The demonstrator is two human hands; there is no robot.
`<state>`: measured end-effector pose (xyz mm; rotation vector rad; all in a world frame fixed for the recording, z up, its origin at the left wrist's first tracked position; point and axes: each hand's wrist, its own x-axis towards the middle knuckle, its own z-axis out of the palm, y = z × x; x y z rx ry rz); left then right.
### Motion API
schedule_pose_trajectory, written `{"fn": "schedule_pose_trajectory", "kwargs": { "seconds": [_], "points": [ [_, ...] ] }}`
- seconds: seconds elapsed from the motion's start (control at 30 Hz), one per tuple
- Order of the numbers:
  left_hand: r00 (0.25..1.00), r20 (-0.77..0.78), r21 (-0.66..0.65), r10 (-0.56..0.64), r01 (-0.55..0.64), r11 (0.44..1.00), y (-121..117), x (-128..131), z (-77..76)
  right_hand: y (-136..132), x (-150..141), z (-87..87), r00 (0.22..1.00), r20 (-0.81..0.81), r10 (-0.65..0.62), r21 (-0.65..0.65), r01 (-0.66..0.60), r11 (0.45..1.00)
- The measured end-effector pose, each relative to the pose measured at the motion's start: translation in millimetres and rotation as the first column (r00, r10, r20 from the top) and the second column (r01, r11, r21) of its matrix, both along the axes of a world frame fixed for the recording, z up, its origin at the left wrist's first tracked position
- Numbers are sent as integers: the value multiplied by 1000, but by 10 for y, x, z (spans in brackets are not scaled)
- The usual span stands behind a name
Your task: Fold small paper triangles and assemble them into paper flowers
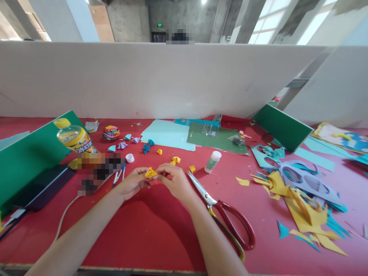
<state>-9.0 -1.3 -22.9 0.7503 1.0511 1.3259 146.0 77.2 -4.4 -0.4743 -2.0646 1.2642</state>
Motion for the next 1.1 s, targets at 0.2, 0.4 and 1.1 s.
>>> {"fn": "schedule_pose_trajectory", "kwargs": {
  "seconds": [0.2,0.4,1.1],
  "points": [
    [998,40,-4,-38,38,999,-5,8,-16,-20,0,37,1000,29,-9,-1,9,1000],
    [1000,4,-17,-8,8,1000,10,-3,-35,-44,5,99,994,107,-22,-59,29,998],
    [472,-868,231,154,110,967,-13,144,-1,73,19,-22,958,283,-34,-124,72,990]
  ]
}}
